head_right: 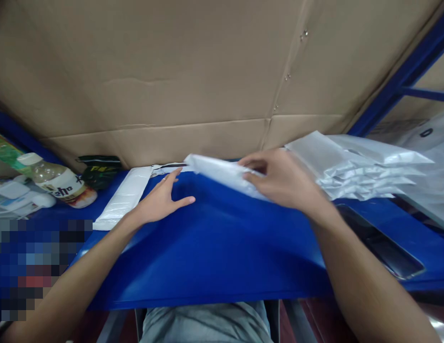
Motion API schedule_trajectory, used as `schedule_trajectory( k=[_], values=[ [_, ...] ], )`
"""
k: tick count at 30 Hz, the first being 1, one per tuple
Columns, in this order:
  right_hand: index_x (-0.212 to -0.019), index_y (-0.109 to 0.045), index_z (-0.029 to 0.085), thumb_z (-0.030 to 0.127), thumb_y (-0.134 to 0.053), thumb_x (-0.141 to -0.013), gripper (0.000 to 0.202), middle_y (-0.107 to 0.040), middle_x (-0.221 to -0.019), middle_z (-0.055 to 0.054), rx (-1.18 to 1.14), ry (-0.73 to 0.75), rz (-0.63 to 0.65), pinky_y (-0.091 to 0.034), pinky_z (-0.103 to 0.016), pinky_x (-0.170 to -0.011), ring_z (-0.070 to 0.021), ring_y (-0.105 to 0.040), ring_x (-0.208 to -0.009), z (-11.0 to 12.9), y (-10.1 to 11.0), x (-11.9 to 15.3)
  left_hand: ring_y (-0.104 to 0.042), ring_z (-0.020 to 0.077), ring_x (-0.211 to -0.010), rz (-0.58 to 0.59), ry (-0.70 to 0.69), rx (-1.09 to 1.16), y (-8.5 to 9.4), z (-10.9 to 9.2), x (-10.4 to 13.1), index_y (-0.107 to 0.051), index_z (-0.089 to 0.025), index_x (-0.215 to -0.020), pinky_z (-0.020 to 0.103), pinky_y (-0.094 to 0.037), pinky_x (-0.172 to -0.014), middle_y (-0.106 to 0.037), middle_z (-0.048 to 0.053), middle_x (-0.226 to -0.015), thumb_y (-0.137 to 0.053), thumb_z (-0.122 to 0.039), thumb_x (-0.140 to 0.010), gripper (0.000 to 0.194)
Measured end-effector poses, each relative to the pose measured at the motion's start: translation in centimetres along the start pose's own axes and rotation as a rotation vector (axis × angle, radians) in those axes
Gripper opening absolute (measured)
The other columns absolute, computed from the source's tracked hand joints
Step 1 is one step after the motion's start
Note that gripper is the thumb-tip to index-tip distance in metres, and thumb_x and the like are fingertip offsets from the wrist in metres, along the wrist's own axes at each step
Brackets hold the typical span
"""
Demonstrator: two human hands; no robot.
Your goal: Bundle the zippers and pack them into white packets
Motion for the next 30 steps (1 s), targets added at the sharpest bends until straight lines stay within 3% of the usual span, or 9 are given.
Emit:
schedule_trajectory(
  k=[3,6,8,12,15,18,20,25,30],
  values=[
    [-0.121,-0.084,0.029,0.046,-0.074,-0.094,0.033,-0.085,-0.114,-0.005,-0.152,0.059,0.132,-0.066,-0.048,-0.094,-0.0328,-0.081,-0.105,-0.1,-4.1,-1.0,-0.074,0.0315,-0.117,-0.044,-0.105,0.212,1.1,-0.6,-0.4,-0.064,-0.024,-0.148,0.043,-0.06,-0.098,-0.077,0.011,-0.133,-0.066,-0.057,-0.102,0.057],
    [-0.126,-0.082,0.026,0.052,-0.075,-0.095,0.041,-0.084,-0.118,-0.007,-0.067,0.065,0.188,-0.065,-0.045,-0.096,-0.0317,-0.08,-0.108,-2.0,-5.6,-2.0,-0.074,0.0278,-0.087,-0.039,-0.105,0.269,1.7,0.8,-1.0,-0.078,-0.02,-0.105,0.039,-0.061,-0.078,-0.077,0.006,-0.09,-0.066,-0.054,-0.102,0.036],
    [-0.122,-0.083,0.027,0.06,-0.079,-0.091,0.045,-0.084,-0.119,-0.006,-0.05,0.074,0.286,-0.065,-0.043,-0.091,-0.0315,-0.08,-0.107,-3.5,-5.8,-2.3,-0.074,0.0284,-0.085,-0.035,-0.071,0.346,1.8,2.2,-1.4,-0.077,-0.02,-0.097,0.039,-0.061,-0.075,-0.076,0.007,-0.085,-0.07,-0.055,-0.098,0.035],
    [-0.11,-0.085,0.027,0.064,-0.084,-0.086,0.044,-0.085,-0.109,-0.005,-0.167,0.096,0.486,-0.063,-0.037,-0.076,-0.0278,-0.079,-0.093,-5.4,-6.2,-2.4,-0.077,0.0296,-0.101,0.055,0.014,0.618,0.9,4.7,-1.6,-0.073,-0.02,-0.114,0.04,-0.063,-0.082,-0.08,0.011,-0.105,-0.073,-0.054,-0.096,0.038],
    [-0.11,-0.084,0.028,0.062,-0.084,-0.087,0.041,-0.084,-0.108,-0.003,-0.203,0.103,0.429,-0.061,-0.035,-0.074,-0.0251,-0.078,-0.09,-6.1,-6.6,-2.8,-0.077,0.0255,-0.099,-0.024,0.101,0.659,0.5,6.6,-1.8,-0.065,-0.021,-0.121,0.035,-0.063,-0.078,-0.079,0.01,-0.11,-0.08,-0.048,-0.09,0.044],
    [-0.113,-0.084,0.029,0.058,-0.086,-0.086,0.04,-0.084,-0.111,-0.003,-0.193,0.109,0.281,-0.062,-0.037,-0.081,-0.0246,-0.077,-0.091,-6.5,-6.5,-3.2,-0.076,0.0225,-0.093,-0.274,0.155,0.566,1.0,8.2,-2.0,-0.059,-0.022,-0.103,0.031,-0.061,-0.075,-0.078,0.007,-0.102,-0.088,-0.043,-0.08,0.042],
    [-0.114,-0.083,0.028,0.056,-0.086,-0.086,0.041,-0.084,-0.113,-0.004,-0.239,0.094,0.245,-0.063,-0.04,-0.086,-0.026,-0.078,-0.095,-6.8,-6.5,-3.3,-0.076,0.0225,-0.091,-0.358,0.135,0.519,0.9,8.4,-2.1,-0.061,-0.021,-0.089,0.034,-0.062,-0.08,-0.078,0.007,-0.098,-0.089,-0.042,-0.08,0.036],
    [-0.129,-0.078,0.028,0.049,-0.088,-0.083,0.051,-0.081,-0.127,-0.008,-0.458,0.016,0.255,-0.065,-0.048,-0.094,-0.0318,-0.078,-0.111,-8.1,-6.7,-3.3,-0.077,0.0284,-0.106,-0.355,0.073,0.546,0.4,7.4,-2.2,-0.081,-0.018,-0.102,0.041,-0.062,-0.096,-0.083,0.011,-0.115,-0.078,-0.051,-0.092,0.035],
    [-0.119,-0.082,0.028,0.048,-0.093,-0.077,0.048,-0.081,-0.128,-0.008,-0.571,-0.022,0.186,-0.064,-0.052,-0.101,-0.0355,-0.077,-0.117,-9.2,-7.0,-3.6,-0.072,0.0238,-0.093,-0.273,-0.031,0.496,0.8,5.0,-1.9,-0.075,-0.019,-0.087,0.037,-0.058,-0.091,-0.078,0.004,-0.092,-0.061,-0.061,-0.105,0.048]
  ],
)
Point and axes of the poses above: each hand's wrist, its own x-axis away from the middle knuckle, its own y-axis out of the back of the hand, z = x × y, the point moved 6 cm from there along -x, towards the middle knuckle
